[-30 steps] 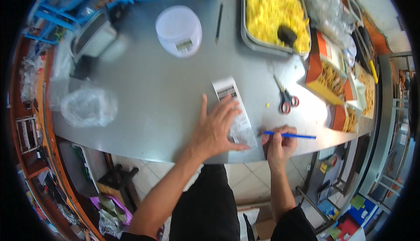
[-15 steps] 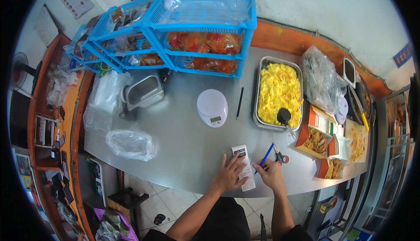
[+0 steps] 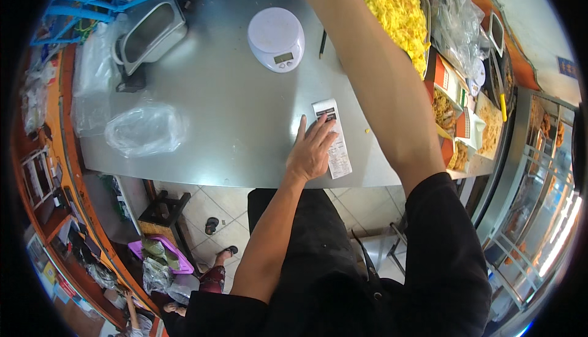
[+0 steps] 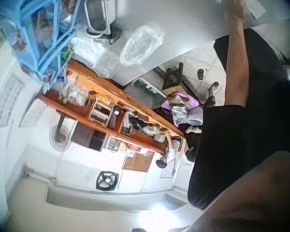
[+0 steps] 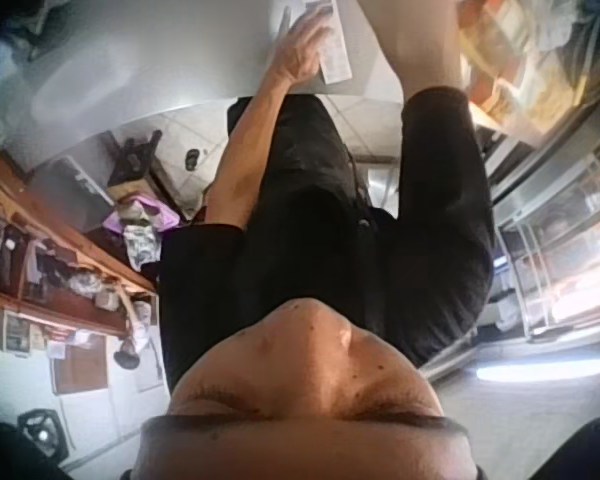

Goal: The person prepares food for a takeout order by placing chicken into cardboard boxes, cutting open a plastic sauce packet with scissors, and marking items on a printed receipt with a blue pen.

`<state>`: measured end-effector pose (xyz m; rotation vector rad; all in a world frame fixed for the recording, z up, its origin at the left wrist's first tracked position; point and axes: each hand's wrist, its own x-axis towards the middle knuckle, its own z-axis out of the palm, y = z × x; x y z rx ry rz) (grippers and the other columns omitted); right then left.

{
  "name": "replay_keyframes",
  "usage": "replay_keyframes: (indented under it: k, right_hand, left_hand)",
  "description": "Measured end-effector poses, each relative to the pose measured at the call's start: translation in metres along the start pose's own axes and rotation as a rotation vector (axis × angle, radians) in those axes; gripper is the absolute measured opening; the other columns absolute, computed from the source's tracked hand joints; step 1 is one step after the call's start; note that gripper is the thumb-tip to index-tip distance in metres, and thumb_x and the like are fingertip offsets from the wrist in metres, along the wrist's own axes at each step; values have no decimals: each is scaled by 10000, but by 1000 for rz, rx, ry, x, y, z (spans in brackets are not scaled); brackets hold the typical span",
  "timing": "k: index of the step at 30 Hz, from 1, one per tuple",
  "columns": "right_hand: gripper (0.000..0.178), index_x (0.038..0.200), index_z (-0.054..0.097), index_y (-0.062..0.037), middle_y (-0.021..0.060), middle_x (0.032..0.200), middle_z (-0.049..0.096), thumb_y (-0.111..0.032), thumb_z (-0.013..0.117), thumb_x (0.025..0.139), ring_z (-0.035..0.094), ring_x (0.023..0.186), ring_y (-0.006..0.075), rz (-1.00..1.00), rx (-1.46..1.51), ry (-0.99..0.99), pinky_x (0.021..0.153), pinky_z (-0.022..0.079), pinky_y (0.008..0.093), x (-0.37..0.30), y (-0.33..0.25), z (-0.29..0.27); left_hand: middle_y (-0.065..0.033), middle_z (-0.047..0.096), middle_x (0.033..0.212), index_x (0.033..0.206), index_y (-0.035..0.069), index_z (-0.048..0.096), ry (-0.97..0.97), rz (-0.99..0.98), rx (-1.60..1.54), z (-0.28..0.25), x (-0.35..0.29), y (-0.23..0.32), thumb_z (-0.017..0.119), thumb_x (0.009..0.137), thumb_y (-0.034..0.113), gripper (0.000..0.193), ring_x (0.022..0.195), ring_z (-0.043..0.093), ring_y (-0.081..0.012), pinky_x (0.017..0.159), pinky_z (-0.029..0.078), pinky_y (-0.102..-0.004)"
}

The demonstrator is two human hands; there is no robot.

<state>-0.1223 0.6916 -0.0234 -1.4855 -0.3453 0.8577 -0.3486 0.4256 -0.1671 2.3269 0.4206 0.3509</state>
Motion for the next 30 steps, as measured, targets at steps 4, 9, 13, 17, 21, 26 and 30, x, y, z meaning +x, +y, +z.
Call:
replay_keyframes:
  k: [4,9,13,17,21,26,30]
  right_hand:
    - [165,792,577,-52,83,610,579,-200,593,861,548,487,235,-49,-92,-26,392,397,375,45,-3,18]
    - [138,784,559,-83,50,616,554,-172,576,888,501,484,187,16,148,-91,390,360,326,70,-7,43]
    - [140,779,545,-107,24,621,535,-150,563,910,463,482,148,44,330,-159,388,330,288,71,-14,47]
    - [161,773,530,-132,-2,626,515,-127,550,932,426,480,109,47,471,-261,387,301,249,38,-21,24]
    - [163,771,522,-112,-22,605,475,-133,565,927,371,461,79,62,533,-405,380,240,233,-15,-21,-16]
    - [135,812,563,-77,-29,629,506,-147,563,928,366,471,55,120,282,-328,381,236,221,-95,-4,-56]
    - [359,1195,612,30,-19,672,584,-168,612,896,411,479,83,164,-70,-337,403,270,219,-158,-27,-113]
  left_hand:
    - [-115,500,1374,1114,55,623,14,-9,-16,-2,1,1,486,816,70,328,1376,381,-310,1134,164,-646]
    - [-119,482,1389,1153,44,595,-12,-24,-19,-3,-1,-2,501,801,75,365,1390,361,-301,1154,149,-627]
    - [-108,468,1402,1151,49,606,-38,-27,21,-5,0,-3,523,810,97,354,1408,338,-281,1166,149,-621]
    - [-105,474,1388,1144,55,597,-56,-35,31,-3,0,-2,533,799,102,353,1408,336,-278,1164,146,-625]
    - [-106,486,1371,1136,62,597,-27,-10,39,-2,2,1,540,787,100,356,1400,347,-275,1159,148,-631]
    - [-97,470,1387,1152,66,581,-14,-47,4,1,-1,-4,519,758,57,400,1392,351,-295,1157,114,-631]
    - [-96,486,1382,1158,75,603,-41,-16,42,-1,-1,-1,550,771,109,392,1394,355,-283,1162,120,-629]
